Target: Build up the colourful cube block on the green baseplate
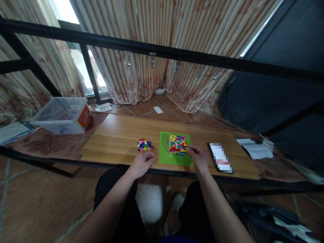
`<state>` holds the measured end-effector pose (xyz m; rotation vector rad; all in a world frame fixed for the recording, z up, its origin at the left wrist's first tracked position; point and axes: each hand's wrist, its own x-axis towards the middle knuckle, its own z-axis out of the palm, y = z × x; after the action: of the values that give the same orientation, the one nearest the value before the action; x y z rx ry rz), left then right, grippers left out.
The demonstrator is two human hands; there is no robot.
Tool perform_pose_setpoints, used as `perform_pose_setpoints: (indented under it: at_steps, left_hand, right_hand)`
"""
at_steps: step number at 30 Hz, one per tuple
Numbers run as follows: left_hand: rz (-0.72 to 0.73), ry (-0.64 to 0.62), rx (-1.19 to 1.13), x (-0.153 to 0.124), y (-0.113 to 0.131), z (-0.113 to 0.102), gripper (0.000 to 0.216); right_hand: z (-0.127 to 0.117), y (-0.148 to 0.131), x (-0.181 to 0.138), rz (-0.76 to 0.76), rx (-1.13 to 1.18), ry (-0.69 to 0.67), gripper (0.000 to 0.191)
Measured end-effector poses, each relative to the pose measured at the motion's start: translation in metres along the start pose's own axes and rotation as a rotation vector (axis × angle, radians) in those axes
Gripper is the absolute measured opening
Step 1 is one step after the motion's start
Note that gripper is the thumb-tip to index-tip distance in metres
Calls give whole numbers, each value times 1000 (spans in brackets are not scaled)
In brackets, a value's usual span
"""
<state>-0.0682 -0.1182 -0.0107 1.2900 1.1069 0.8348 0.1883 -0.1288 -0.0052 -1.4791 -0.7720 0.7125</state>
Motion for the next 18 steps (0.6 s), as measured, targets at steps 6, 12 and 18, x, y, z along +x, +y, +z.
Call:
perform_pose_setpoints:
  at_steps: [6,12,18]
  left_hand:
    - [8,9,1,1,-2,1,9]
    - [10,-4,19,1,-1,1,8]
    - [24,-13,36,2,0,0,9]
  right_hand:
    - [-2,1,7,144,111,-43,33]
    - [1,0,6,179,154,-34,31]
    - [2,-1,3,198,151,-39,32]
